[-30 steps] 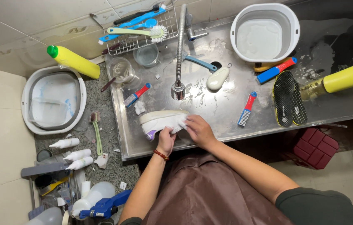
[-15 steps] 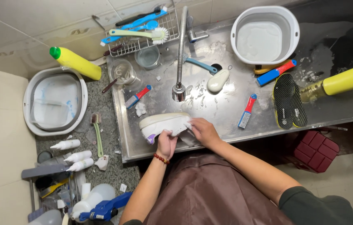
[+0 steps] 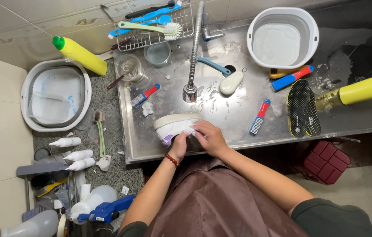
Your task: Cleaning a white sneaker using a cloth and soapy water at a sink.
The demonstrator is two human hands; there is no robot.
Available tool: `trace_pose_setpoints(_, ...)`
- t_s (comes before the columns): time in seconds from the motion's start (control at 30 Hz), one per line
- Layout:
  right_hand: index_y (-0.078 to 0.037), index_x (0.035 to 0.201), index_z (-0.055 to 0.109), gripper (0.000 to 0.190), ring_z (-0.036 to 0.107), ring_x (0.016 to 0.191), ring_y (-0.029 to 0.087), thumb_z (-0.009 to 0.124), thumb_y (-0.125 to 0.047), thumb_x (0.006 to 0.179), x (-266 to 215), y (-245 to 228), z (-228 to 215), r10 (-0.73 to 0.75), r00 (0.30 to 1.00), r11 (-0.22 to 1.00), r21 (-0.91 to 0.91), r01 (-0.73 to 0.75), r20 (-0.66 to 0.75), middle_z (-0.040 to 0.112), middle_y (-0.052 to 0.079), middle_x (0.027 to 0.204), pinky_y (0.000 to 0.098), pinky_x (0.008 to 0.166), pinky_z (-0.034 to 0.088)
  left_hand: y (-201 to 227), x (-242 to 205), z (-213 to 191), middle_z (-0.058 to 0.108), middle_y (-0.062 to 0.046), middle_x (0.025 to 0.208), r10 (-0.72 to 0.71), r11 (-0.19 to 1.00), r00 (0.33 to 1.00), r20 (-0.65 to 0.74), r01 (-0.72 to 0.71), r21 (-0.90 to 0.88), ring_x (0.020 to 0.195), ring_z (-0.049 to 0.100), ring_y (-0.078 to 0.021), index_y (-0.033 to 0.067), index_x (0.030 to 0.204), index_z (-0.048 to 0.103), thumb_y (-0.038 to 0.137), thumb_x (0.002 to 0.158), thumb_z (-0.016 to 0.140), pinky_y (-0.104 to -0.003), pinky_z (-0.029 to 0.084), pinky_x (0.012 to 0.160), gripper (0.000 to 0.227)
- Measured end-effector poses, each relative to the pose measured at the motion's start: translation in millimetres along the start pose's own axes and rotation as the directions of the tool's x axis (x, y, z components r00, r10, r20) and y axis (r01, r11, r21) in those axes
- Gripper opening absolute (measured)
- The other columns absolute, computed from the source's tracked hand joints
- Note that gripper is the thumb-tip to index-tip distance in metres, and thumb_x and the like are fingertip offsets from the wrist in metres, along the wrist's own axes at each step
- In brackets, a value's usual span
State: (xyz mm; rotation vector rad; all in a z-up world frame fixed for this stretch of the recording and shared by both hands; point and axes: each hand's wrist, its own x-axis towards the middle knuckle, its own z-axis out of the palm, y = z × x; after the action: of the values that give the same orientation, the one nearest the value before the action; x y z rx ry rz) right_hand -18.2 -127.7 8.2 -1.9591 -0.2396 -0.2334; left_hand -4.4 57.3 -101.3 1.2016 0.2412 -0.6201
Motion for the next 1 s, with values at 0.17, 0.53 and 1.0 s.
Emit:
trace_pose_setpoints(0.17,0.001,0.115,0.071,0.027,0.074,0.107,0.029,0.066,-0.002,0.089,-3.9,16.8,-24.3,0.217,0.976,0.972,0.092,-0.214,-0.024,0.075,0.017,0.117,0.0338,0.092,0.057,18.9,2.2,29.2,0.075,-0.017,0.103,0.264,0.668,0.964,0.004,-0.186,0.721,0.101,0.068,-0.0311,0.001,0.104,0.072,0.026,0.1,0.05,-0.04,0.051,0.092,0.033)
trace_pose_setpoints(0.53,0.002,0.112,0.069,0.026,0.069,0.105,0.035,0.068,0.001,0.085,2.6,-45.4,-63.3,-0.138,0.983,0.985,-0.117,0.124,-0.122,0.068,0.02,0.115,0.0363,0.09,0.056,61.0,-19.0,80.9,0.068,-0.02,0.11,0.492,0.018,0.816,0.304,-0.359,0.933,0.101,0.06,-0.0448,0.0064,0.112,0.069,0.027,0.096,0.059,-0.055,0.046,0.09,0.027)
trace_pose_setpoints(1.0,0.004,0.115,0.073,0.024,0.068,0.102,0.018,0.062,-0.002,0.095,-49.9,36.1,-128.6,0.313,0.926,0.946,-0.023,-0.325,-0.209,0.073,0.012,0.114,0.0279,0.09,0.053,77.1,3.6,134.3,0.044,-0.006,0.157,-0.306,0.939,0.952,0.002,0.302,-0.167,0.122,0.058,-0.0244,0.0295,0.158,0.005,0.042,0.087,0.048,-0.043,0.036,0.103,0.085)
